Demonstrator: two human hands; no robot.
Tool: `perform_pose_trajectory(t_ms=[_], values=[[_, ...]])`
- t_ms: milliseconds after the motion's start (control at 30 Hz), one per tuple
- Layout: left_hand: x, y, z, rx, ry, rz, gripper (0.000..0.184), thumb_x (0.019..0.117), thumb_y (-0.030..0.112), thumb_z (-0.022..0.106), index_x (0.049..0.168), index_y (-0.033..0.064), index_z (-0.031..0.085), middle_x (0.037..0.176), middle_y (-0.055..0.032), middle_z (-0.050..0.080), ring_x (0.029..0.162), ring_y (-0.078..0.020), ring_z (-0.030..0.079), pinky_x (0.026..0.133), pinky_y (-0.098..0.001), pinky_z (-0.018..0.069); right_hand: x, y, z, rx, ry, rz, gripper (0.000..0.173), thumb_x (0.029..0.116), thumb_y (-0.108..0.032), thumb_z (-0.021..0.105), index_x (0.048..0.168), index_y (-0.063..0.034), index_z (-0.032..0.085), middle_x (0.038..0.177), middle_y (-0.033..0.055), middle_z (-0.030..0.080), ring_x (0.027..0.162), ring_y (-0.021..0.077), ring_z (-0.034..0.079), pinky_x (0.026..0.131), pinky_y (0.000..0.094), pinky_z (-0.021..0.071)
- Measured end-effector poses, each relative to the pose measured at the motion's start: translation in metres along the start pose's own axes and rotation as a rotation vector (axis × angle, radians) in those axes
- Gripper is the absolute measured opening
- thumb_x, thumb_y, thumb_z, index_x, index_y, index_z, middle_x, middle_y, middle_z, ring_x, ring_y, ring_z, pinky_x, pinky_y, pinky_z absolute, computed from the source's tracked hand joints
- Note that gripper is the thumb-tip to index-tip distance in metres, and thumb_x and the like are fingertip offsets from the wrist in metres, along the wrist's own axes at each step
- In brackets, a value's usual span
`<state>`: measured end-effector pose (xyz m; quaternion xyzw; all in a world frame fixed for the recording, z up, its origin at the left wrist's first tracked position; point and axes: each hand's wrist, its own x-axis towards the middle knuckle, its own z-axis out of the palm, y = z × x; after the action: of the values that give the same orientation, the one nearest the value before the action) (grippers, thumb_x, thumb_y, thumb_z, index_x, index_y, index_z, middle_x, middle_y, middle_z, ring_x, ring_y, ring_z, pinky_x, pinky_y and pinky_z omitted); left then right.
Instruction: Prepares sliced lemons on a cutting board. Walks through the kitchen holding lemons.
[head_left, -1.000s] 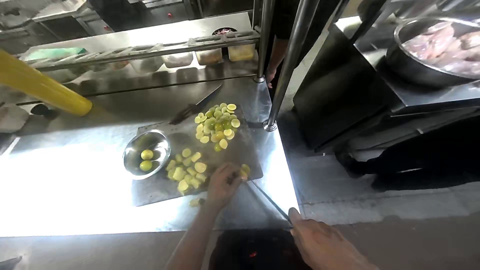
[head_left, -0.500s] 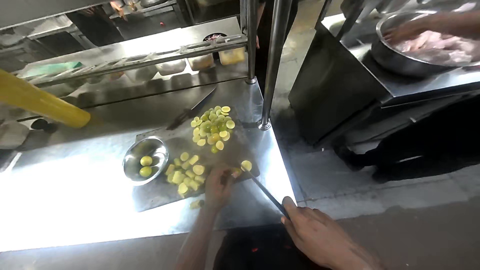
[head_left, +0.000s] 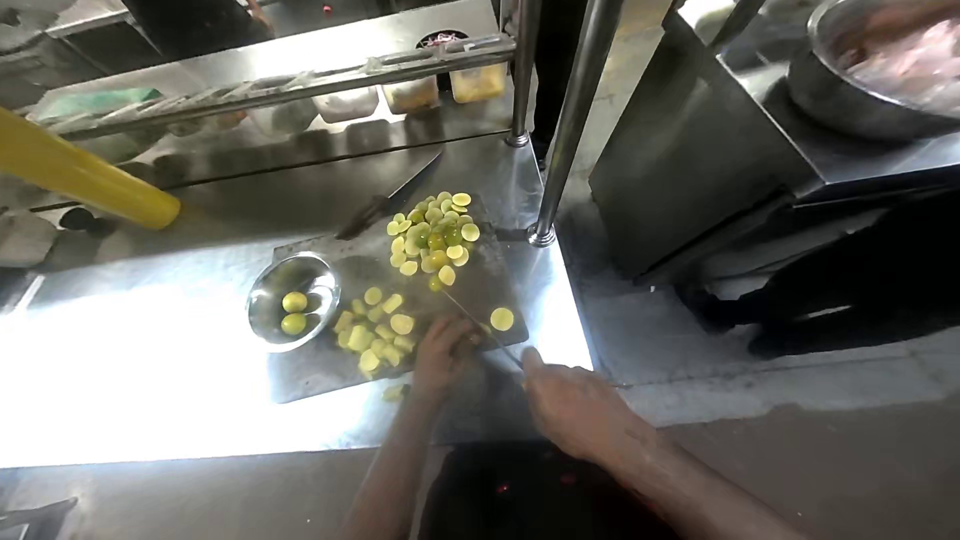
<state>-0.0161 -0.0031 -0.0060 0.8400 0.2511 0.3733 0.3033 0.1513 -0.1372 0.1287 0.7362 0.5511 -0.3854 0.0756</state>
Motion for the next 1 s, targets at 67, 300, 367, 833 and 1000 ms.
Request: perform_pose_trajectory(t_ms=[67, 300, 367, 833, 1000], values=[[0.001, 0.001, 0.000, 0.023, 0.009, 0.002, 0.014, 0.0942, 0.014, 0.065, 0.104, 0.0078, 0.073, 0.110, -0.0060, 0.067, 0.099, -0.0094, 0.067, 0.087, -0.0251, 0.0585, 0.020, -0.015, -0.010, 0.009, 0.006, 0.006, 0.031, 0.1095, -0.029, 0.040, 0.133, -0.0103, 0.044, 0.099, 0.0156, 0.068, 0.097, 0.0365, 0.071, 0.082, 0.0530, 0.0563], [-0.001, 0.004, -0.001, 0.026, -0.006, -0.021, 0.015, 0.0966, 0.019, 0.066, 0.103, 0.0088, 0.075, 0.111, -0.0056, 0.068, 0.099, -0.0101, 0.067, 0.087, -0.0275, 0.0591, 0.030, -0.015, -0.006, 0.012, -0.013, 0.024, 0.035, 0.1060, -0.025, 0.047, 0.138, -0.0114, 0.041, 0.100, 0.0151, 0.068, 0.095, 0.0362, 0.071, 0.080, 0.0540, 0.0574], [0.001, 0.005, -0.003, 0.020, -0.012, -0.032, 0.016, 0.0983, 0.021, 0.066, 0.103, 0.0093, 0.075, 0.110, -0.0046, 0.068, 0.099, -0.0101, 0.067, 0.087, -0.0275, 0.0591, 0.003, 0.005, 0.009, -0.009, -0.084, 0.067, 0.037, 0.1076, -0.026, 0.043, 0.140, -0.0082, 0.042, 0.102, 0.0199, 0.068, 0.099, 0.0416, 0.070, 0.083, 0.0584, 0.0560], [0.003, 0.005, -0.001, -0.099, -0.008, -0.124, 0.018, 0.0982, 0.026, 0.065, 0.110, 0.0167, 0.074, 0.115, 0.0002, 0.064, 0.095, -0.0070, 0.065, 0.079, -0.0251, 0.0599, -0.048, 0.062, 0.054, 0.120, -0.054, 0.084, 0.037, 0.1063, -0.040, 0.044, 0.129, -0.0107, 0.048, 0.090, 0.0179, 0.067, 0.090, 0.0412, 0.070, 0.076, 0.0581, 0.0551], [0.000, 0.003, 0.001, -0.128, 0.018, -0.104, 0.017, 0.0984, 0.021, 0.065, 0.110, 0.0127, 0.074, 0.111, -0.0008, 0.068, 0.092, -0.0088, 0.068, 0.078, -0.0279, 0.0621, -0.042, 0.048, 0.048, 0.072, 0.052, 0.068, 0.035, 0.1071, -0.039, 0.041, 0.126, -0.0099, 0.049, 0.087, 0.0163, 0.067, 0.086, 0.0398, 0.071, 0.074, 0.0556, 0.0561]])
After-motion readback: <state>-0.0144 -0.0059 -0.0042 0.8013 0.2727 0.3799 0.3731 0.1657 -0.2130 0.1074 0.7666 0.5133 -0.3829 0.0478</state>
